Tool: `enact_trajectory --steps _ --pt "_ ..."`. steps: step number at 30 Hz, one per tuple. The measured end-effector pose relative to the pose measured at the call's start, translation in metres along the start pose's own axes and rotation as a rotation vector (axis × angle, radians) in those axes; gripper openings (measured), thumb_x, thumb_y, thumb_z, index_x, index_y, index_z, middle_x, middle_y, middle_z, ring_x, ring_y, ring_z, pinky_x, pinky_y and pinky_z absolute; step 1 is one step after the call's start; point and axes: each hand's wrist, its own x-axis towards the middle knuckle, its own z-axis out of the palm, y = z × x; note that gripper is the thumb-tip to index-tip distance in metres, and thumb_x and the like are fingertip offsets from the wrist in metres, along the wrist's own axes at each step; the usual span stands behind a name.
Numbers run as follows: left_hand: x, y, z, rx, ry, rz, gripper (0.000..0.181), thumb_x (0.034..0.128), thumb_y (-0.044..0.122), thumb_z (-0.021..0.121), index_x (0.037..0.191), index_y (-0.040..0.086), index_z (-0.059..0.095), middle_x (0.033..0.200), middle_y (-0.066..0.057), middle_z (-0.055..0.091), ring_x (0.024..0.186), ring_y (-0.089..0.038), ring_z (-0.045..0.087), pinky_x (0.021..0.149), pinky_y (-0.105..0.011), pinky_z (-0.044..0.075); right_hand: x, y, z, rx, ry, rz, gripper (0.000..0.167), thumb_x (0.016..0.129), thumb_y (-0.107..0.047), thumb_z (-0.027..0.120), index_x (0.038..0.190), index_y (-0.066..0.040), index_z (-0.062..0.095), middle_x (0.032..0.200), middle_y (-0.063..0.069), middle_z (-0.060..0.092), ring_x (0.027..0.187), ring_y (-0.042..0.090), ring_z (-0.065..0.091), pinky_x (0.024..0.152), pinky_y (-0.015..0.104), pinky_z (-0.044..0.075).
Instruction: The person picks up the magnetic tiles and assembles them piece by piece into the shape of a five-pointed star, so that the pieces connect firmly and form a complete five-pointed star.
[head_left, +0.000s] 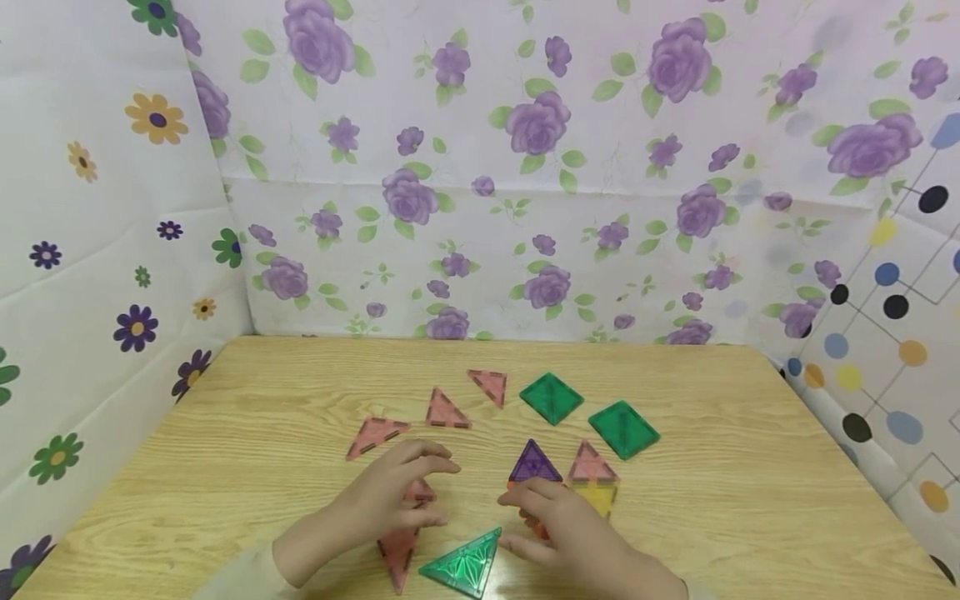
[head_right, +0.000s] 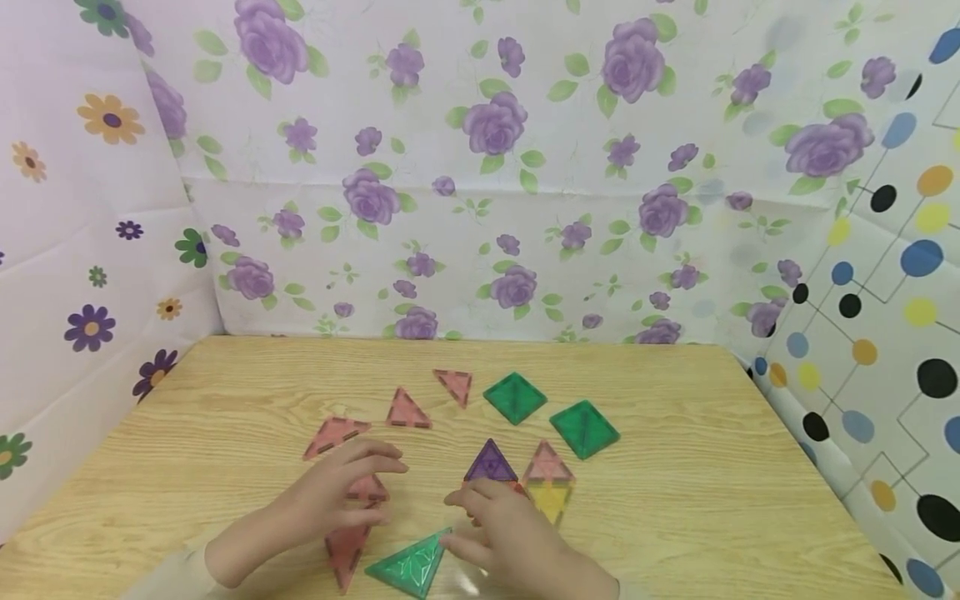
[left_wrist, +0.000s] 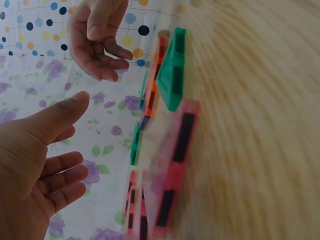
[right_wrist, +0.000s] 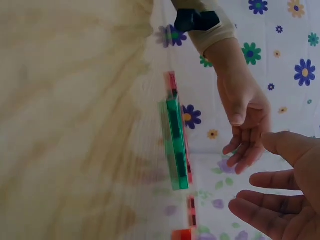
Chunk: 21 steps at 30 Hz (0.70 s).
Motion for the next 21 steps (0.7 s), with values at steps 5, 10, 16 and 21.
enact_trajectory --steps 5,10,16,21 --pt "-0.011 -0.007 0.001 -0.025 -0.073 0.004 0.05 0.0732 0.031 0.082 0.117 0.014 0.065 0.122 -0.006 0.06 0.109 -0.021 0.057 0.089 -0.038 0.055 -0.002 -0.001 0.007 0.058 -0.086 -0.009 0.036 0.094 -0.036 0.06 0.117 -0.009 0.064 0.115 0.006 0.063 0.087 0.008 0.064 0.071 0.016 0.053" --pt "-0.021 -0.013 0.003 -0.014 -0.095 0.067 0.055 0.073 0.038 0.08 0.12 0.016 0.063 0.122 -0.003 0.059 0.109 -0.016 0.057 0.091 -0.036 0.053 -0.003 -0.004 0.015 0.036 -0.106 -0.035 0.036 0.095 -0.039 0.059 0.116 -0.01 0.065 0.108 0.0 0.063 0.094 0.008 0.061 0.076 0.019 0.053" --pt "-0.033 -0.015 0.003 -0.046 -0.116 0.08 0.057 0.0737 0.041 0.079 0.122 0.015 0.062 0.123 0.001 0.056 0.11 -0.015 0.055 0.089 -0.031 0.053 -0.005 -0.006 0.027 -0.022 -0.055 -0.086 0.031 0.094 -0.038 0.061 0.109 -0.011 0.068 0.103 -0.003 0.062 0.092 0.004 0.058 0.076 0.017 0.052" --pt "-0.043 -0.015 0.001 -0.053 -0.13 0.086 0.063 0.0737 0.051 0.073 0.122 0.013 0.062 0.126 0.002 0.055 0.112 -0.015 0.054 0.089 -0.028 0.053 -0.007 -0.006 0.038 -0.14 -0.025 -0.146 0.035 0.093 -0.044 0.06 0.108 -0.013 0.069 0.101 -0.004 0.063 0.091 0.005 0.057 0.075 0.015 0.05"
